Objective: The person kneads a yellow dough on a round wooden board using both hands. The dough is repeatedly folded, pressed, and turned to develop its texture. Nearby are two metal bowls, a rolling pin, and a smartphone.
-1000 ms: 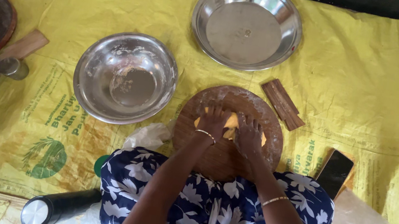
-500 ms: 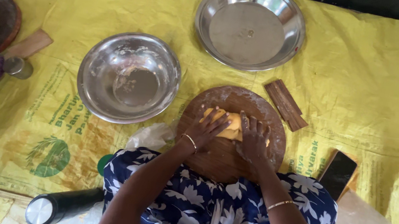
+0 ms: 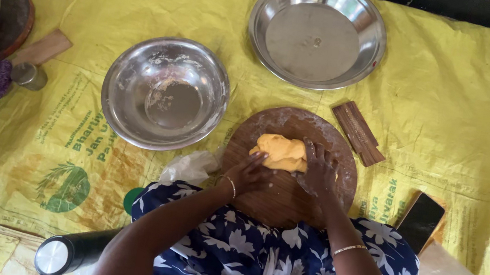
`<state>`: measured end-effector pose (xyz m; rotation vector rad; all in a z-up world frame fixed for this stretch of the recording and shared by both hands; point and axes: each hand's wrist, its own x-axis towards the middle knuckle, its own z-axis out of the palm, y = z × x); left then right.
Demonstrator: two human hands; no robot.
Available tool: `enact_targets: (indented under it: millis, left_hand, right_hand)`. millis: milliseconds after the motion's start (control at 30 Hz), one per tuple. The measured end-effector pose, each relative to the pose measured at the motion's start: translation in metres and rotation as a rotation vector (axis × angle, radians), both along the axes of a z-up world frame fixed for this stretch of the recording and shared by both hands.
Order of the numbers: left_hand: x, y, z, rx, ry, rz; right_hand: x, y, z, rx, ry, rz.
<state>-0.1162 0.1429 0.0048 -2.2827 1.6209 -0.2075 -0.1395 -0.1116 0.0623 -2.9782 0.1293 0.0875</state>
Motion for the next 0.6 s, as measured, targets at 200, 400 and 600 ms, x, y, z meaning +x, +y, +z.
enact_targets:
  millis: [200,400,600]
  left_hand:
    - [0.018,0.006,0.010,0.228,0.148,-0.038]
    - [0.026,-0.009,-0.003,0.083,0.155,0.047]
    - [0.026,-0.040,0.007,0.125,0.342,0.226]
  right_hand:
    - [0.011,-0.009,-0.012,0.020,0.013,0.009]
    - [0.034,-0.029,-0.020,-0.011,-0.039,0.040]
    - [0.042,-0.033,-0.019,-0.031,-0.041,0.008]
